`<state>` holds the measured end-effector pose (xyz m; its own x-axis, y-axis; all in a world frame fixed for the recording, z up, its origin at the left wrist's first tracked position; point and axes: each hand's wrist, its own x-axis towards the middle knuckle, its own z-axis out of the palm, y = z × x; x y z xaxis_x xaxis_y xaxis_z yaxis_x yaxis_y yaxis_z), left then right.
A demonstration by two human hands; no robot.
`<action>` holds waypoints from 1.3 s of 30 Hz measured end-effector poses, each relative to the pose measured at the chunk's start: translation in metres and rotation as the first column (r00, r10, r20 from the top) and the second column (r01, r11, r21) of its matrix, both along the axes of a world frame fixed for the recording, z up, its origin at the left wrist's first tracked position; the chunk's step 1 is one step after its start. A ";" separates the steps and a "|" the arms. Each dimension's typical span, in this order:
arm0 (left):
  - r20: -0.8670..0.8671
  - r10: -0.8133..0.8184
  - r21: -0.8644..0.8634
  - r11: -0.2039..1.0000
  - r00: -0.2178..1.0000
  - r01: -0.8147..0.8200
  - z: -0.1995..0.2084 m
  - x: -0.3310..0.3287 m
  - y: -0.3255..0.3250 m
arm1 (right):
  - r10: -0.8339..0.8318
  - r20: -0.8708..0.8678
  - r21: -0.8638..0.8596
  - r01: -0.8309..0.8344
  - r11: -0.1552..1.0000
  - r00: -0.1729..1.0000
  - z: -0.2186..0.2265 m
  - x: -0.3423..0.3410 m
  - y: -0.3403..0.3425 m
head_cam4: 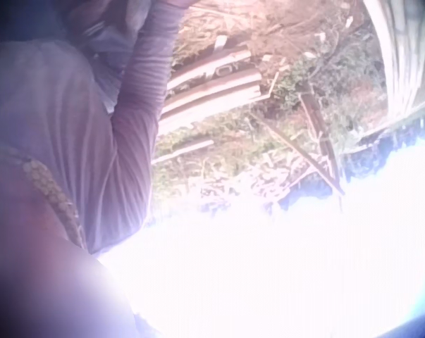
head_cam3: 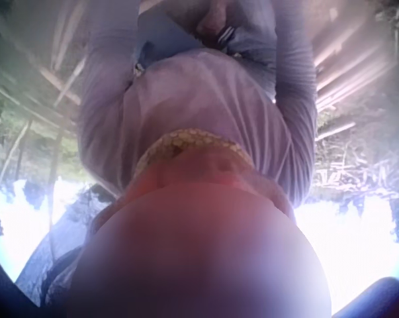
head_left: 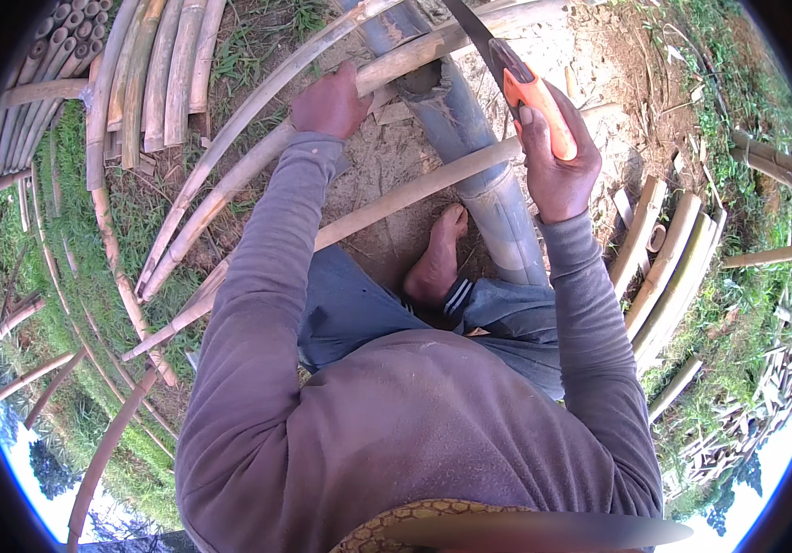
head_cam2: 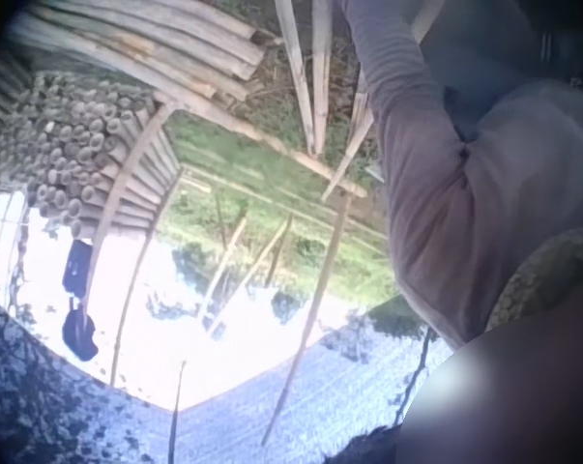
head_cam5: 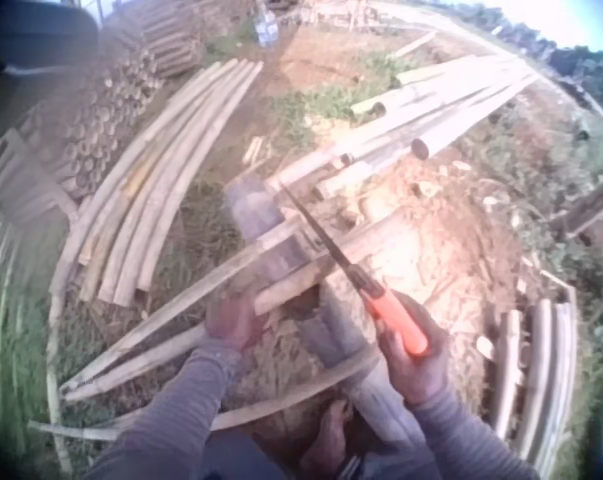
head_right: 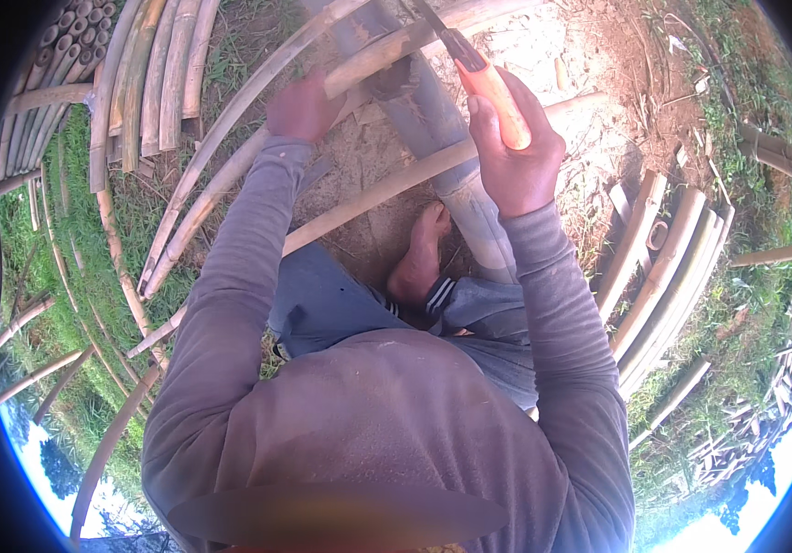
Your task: The person sits on the ground and uses a hand saw to cut long bamboo poles into shorter sections. They repeatedly position the bamboo, saw through it, and set the cut pieces aside. The person also briefly opens a bag to retrieve a small item before resuming cutting.
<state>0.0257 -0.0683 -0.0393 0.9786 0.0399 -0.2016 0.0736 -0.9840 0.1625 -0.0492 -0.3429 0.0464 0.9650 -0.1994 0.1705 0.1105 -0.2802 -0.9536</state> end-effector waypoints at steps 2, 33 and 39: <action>-0.014 0.002 -0.024 1.000 1.000 -0.003 -0.003 0.006 0.003 | 0.021 -0.067 -0.089 -0.027 0.996 0.998 0.012 -0.012 -0.005; 0.091 -0.058 -0.097 0.993 0.994 0.067 0.071 -0.035 0.011 | -0.445 -0.028 -0.756 0.272 0.595 0.895 -0.042 -0.149 -0.138; 0.279 -0.137 -0.244 0.947 0.950 0.208 0.158 -0.123 0.003 | 0.137 0.536 -0.806 0.457 0.377 0.833 0.129 -0.066 -0.094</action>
<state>-0.0977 -0.0648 0.1184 0.9851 -0.1543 0.0763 -0.1721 -0.8951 0.4113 -0.1153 -0.4374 0.1752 0.6594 0.2127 0.7211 0.2620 -0.9640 0.0448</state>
